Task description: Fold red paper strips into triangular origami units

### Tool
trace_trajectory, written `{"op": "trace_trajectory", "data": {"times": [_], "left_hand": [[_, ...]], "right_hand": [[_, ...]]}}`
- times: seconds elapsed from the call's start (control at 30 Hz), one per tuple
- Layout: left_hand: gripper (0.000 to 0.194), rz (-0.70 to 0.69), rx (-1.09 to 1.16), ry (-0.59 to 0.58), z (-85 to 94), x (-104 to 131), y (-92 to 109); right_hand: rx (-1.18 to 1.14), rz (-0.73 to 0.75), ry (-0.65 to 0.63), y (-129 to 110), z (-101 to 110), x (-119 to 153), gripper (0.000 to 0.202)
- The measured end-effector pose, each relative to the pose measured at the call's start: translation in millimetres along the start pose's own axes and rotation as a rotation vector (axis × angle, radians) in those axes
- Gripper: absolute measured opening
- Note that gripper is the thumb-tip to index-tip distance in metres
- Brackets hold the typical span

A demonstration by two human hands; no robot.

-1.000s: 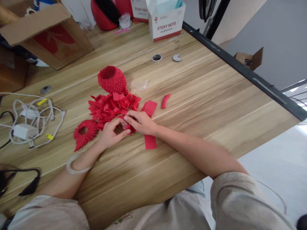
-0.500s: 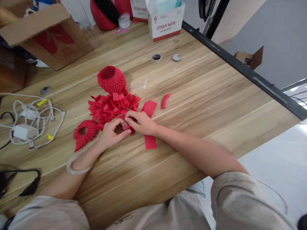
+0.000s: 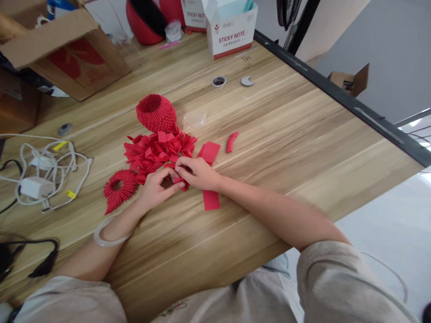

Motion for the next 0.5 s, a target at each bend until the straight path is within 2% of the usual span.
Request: {"op": "trace_trajectory", "data": {"times": [0.5], "left_hand": [[0.023, -0.019, -0.023, -0.005, 0.3, -1.4, 2.6]], "right_hand": [[0.005, -0.011, -0.001, -1.2, 0.0, 0.2, 0.018]]}}
Point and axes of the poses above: each hand's wrist, its own x-axis away from the middle knuckle, its own z-axis out of the back of the hand, y = z × x, the point moved 5 cm from there along -x, towards the middle knuckle, and after that the axes turned 7 degrees about -y, right-handed, at the moved point
